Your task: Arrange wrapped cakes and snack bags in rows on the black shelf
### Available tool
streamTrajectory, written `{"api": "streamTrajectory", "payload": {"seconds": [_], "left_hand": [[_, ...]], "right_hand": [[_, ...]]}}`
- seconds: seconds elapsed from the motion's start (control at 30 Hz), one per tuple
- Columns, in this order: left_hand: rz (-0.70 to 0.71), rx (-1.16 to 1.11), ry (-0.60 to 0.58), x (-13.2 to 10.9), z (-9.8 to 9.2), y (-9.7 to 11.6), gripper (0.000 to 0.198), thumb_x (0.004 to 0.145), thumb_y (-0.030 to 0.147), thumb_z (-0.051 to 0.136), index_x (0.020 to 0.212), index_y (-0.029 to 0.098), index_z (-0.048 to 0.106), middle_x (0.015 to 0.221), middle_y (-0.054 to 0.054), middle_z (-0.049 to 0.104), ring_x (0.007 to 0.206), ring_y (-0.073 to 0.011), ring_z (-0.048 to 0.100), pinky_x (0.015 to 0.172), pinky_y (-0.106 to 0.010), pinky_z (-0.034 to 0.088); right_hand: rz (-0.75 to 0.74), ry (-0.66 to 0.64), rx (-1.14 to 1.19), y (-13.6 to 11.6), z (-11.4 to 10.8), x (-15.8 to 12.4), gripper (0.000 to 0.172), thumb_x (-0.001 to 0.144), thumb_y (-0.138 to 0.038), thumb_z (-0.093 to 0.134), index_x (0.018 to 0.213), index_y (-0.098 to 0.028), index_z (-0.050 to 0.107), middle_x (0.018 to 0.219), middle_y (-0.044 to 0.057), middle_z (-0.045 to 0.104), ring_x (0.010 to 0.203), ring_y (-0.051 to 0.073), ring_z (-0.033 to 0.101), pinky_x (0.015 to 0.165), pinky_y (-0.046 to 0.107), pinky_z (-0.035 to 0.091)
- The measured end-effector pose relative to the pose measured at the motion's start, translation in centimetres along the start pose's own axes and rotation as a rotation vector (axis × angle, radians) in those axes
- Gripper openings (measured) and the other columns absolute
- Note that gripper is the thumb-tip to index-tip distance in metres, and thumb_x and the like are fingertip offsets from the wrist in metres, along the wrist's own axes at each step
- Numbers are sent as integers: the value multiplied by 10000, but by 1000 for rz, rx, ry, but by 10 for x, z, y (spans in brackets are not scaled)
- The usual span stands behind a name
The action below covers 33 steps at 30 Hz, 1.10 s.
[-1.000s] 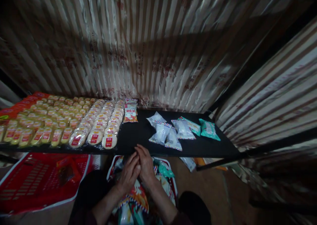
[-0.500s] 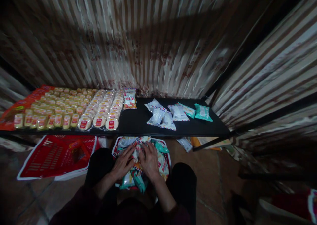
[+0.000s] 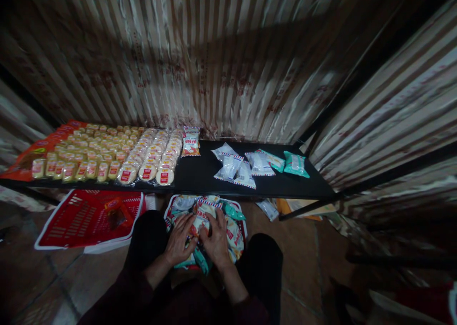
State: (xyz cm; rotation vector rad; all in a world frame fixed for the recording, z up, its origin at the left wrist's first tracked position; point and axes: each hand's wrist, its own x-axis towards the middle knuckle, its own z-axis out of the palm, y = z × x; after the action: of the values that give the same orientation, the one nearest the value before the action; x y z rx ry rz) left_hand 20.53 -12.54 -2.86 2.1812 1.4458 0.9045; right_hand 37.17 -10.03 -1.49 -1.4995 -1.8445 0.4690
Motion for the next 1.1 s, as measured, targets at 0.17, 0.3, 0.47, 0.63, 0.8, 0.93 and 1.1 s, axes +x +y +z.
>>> {"api": "streamTrajectory", "payload": {"seconds": [0.17,0.3,0.47,0.63,0.8,0.93,1.1], "left_hand": [[-49,-89,4,-2,-4,10,586,875,317,412,1428,139,336,1453,-154,414,1375,-260,335,1111,-495,319],[-168,-207,24,2,-3,18,601,838,217,415,1428,139,335,1420,-140,463,1321,-230,424,1091,-443,369],[-236,-346,116,4,-9,31,609,820,169,433,1424,170,348,1453,-108,430,1345,-215,393,1120,-425,332],[-321,-543,154,0,-14,35,488,868,319,486,1326,151,475,1384,-138,507,1291,-238,462,1088,-426,373],[-571,-717,171,4,-12,30,468,880,435,485,1258,165,537,1295,-123,591,1200,-232,551,1033,-410,429],[-658,-828,134,9,-13,31,503,814,464,577,1204,146,577,1253,-124,622,1167,-243,576,1019,-404,440],[-670,-941,113,13,-19,39,460,787,500,599,1092,157,632,1115,-94,690,1040,-246,634,914,-388,501]], "right_hand": [[136,60,210,-10,-8,0,371,844,-421,533,1128,-198,620,1472,125,352,1359,301,343,1102,528,308],[363,160,525,-18,-12,6,567,815,-477,567,1300,-200,471,1415,136,442,1288,271,450,1048,465,397],[686,73,973,-33,-22,22,583,718,-499,691,1210,-225,543,1110,66,686,963,229,667,796,339,549],[785,14,1176,-39,-29,32,427,601,-479,792,889,-187,674,799,32,745,785,232,697,686,329,553],[805,-14,1247,-46,-30,38,399,606,-455,793,873,-188,665,814,47,751,817,257,703,710,371,560],[869,-24,1261,-53,-31,45,366,636,-453,764,863,-192,644,792,53,749,832,266,706,705,382,571],[895,9,1259,-55,-31,51,361,615,-447,779,825,-195,629,776,46,746,821,263,707,692,372,574]]}}
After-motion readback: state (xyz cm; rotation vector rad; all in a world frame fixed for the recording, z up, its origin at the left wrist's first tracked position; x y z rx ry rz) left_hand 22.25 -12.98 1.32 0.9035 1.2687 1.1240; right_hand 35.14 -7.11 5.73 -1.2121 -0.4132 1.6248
